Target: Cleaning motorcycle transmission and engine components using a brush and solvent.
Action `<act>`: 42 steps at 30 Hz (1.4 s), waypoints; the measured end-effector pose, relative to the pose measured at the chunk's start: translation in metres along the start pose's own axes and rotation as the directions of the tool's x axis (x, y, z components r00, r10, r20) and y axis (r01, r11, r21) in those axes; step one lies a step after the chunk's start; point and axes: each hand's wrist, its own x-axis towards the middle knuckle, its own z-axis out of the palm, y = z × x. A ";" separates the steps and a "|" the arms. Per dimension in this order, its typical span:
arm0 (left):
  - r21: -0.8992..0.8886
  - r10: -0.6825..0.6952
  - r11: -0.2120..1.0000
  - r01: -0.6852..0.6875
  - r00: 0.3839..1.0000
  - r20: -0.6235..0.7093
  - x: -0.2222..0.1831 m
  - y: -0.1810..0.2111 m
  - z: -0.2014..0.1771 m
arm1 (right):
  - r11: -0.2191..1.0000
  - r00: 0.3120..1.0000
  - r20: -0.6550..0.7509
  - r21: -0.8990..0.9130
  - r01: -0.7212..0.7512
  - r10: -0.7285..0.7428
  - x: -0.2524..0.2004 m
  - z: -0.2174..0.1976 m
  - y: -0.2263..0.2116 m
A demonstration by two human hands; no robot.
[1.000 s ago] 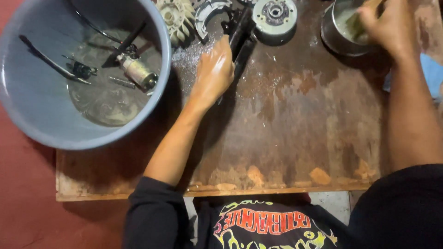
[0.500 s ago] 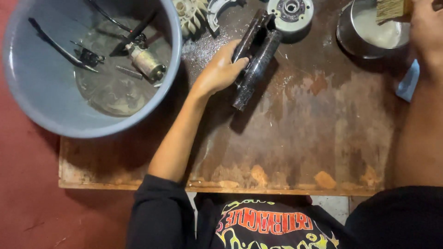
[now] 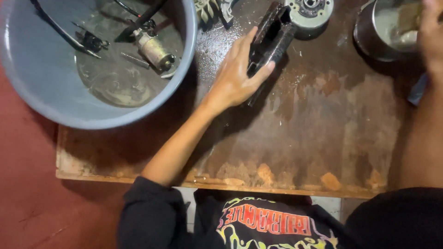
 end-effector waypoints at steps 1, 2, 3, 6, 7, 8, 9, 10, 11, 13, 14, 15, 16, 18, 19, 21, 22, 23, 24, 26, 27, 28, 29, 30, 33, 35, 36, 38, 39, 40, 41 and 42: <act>-0.007 0.003 1.000 -0.003 1.000 -0.006 -0.006 -0.014 0.001 | 1.000 1.000 -0.001 -0.006 0.007 -0.007 -0.002 -0.015 -0.040; -0.004 0.119 0.993 -0.119 0.992 0.038 -0.006 -0.027 -0.001 | 0.958 0.992 -0.058 0.271 -0.094 0.114 0.003 -0.026 -0.080; -0.005 0.231 0.973 -0.232 0.969 0.083 -0.005 -0.039 -0.003 | 0.831 0.968 -0.077 0.533 -0.163 0.239 0.006 -0.038 -0.120; 0.163 0.588 0.792 -0.588 0.807 0.050 0.005 -0.056 -0.007 | 0.848 0.969 -0.236 0.496 0.187 -0.075 0.000 -0.033 -0.183; 0.165 0.585 0.794 -0.585 0.809 0.052 0.007 -0.056 -0.007 | 0.847 0.969 -0.234 0.499 0.184 -0.072 0.002 -0.038 -0.224; 0.179 0.618 0.759 -0.625 0.780 0.102 0.010 -0.057 -0.008 | 0.790 0.989 -0.063 0.596 0.142 -0.131 0.003 -0.043 -0.265; 0.191 0.647 0.722 -0.665 0.747 0.153 0.014 -0.058 -0.009 | 0.719 0.971 0.097 0.688 0.092 -0.217 0.005 -0.049 -0.305; 0.193 0.647 0.721 -0.666 0.746 0.158 0.015 -0.060 -0.009 | 0.717 0.973 0.093 0.691 0.091 -0.213 0.000 -0.045 -0.321; 0.183 0.631 0.733 -0.655 0.755 0.177 0.016 -0.062 -0.010 | 0.697 0.927 0.204 0.713 0.079 -0.314 -0.005 -0.042 -0.337; 0.175 0.616 0.743 -0.646 0.762 0.198 0.020 -0.061 -0.017 | 0.674 0.861 0.299 0.736 0.067 -0.412 -0.002 -0.029 -0.345; 0.152 0.605 0.755 -0.638 0.766 0.217 0.020 -0.059 -0.019 | 0.671 0.870 0.273 0.737 0.084 -0.409 0.002 -0.020 -0.337; 0.128 0.593 0.766 -0.630 0.770 0.236 0.019 -0.057 -0.022 | 0.667 0.879 0.248 0.739 0.100 -0.407 0.005 -0.010 -0.329; 0.123 0.590 0.771 -0.625 0.773 0.233 0.021 -0.061 -0.018 | 0.669 0.877 0.256 0.737 0.095 -0.407 0.015 -0.006 -0.318; 0.102 0.663 0.725 -0.681 0.730 0.165 0.024 -0.070 -0.013 | 0.765 0.933 0.086 0.602 0.230 -0.349 0.034 0.004 -0.297; 0.098 0.662 0.727 -0.680 0.731 0.164 0.019 -0.068 -0.010 | 0.766 0.933 0.091 0.601 0.227 -0.348 0.030 -0.002 -0.301; 0.055 0.627 0.766 -0.640 0.764 0.150 0.021 -0.066 -0.014 | 0.902 0.895 0.201 0.262 0.343 -0.398 0.032 -0.010 -0.311; 0.054 0.630 0.764 -0.644 0.761 0.155 0.021 -0.068 -0.014 | 0.904 0.898 0.197 0.260 0.340 -0.394 0.026 -0.016 -0.324; 0.060 0.626 0.768 -0.637 0.768 0.136 0.022 -0.072 -0.014 | 0.827 0.845 0.107 0.298 0.477 -0.525 0.020 -0.021 -0.336; 0.060 0.616 0.779 -0.624 0.780 0.112 0.021 -0.075 -0.009 | 0.730 0.767 0.020 0.326 0.601 -0.641 0.013 -0.027 -0.347; 0.082 0.594 0.793 -0.604 0.796 0.118 0.019 -0.073 -0.008 | 0.768 0.800 0.172 0.451 0.455 -0.575 -0.011 -0.016 -0.354; 0.113 0.574 0.802 -0.587 0.809 0.125 0.019 -0.073 -0.009 | 0.785 0.794 0.321 0.548 0.289 -0.516 -0.023 -0.010 -0.359; 0.113 0.571 0.804 -0.583 0.811 0.126 0.020 -0.075 -0.008 | 0.784 0.794 0.323 0.551 0.286 -0.515 -0.025 -0.015 -0.365; 0.096 0.590 0.795 -0.599 0.800 0.108 0.021 -0.078 -0.007 | 0.710 0.804 0.265 0.657 0.253 -0.532 -0.027 -0.021 -0.370; 0.078 0.607 0.786 -0.613 0.790 0.090 0.020 -0.080 -0.005 | 0.622 0.816 0.208 0.752 0.220 -0.540 -0.030 -0.027 -0.376; 0.096 0.597 0.788 -0.609 0.792 0.125 0.019 -0.076 -0.011 | 0.617 0.861 0.257 0.782 0.082 -0.439 -0.005 0.001 -0.348; 0.085 0.595 0.791 -0.605 0.795 0.117 0.016 -0.077 -0.010 | 0.685 0.893 0.211 0.716 0.136 -0.397 0.013 0.011 -0.322; 0.076 0.596 0.793 -0.605 0.795 0.110 0.017 -0.078 -0.010 | 0.747 0.920 0.153 0.639 0.185 -0.360 0.024 0.016 -0.310; 0.091 0.605 0.785 -0.613 0.790 0.101 0.020 -0.079 -0.007 | 0.799 0.919 0.101 0.538 0.271 -0.380 0.038 -0.001 -0.314; 0.105 0.611 0.779 -0.619 0.785 0.098 0.019 -0.081 -0.004 | 0.837 0.915 0.053 0.427 0.342 -0.400 0.043 -0.009 -0.316; 0.104 0.610 0.780 -0.618 0.786 0.097 0.018 -0.081 -0.005 | 0.837 0.915 0.055 0.427 0.342 -0.401 0.040 -0.009 -0.321; 0.111 0.596 0.789 -0.604 0.797 0.100 0.017 -0.081 -0.005 | 0.845 0.883 0.033 0.307 0.437 -0.469 0.036 -0.009 -0.325; 0.116 0.581 0.799 -0.590 0.808 0.102 0.017 -0.080 -0.005 | 0.832 0.843 0.024 0.181 0.525 -0.537 0.033 -0.009 -0.329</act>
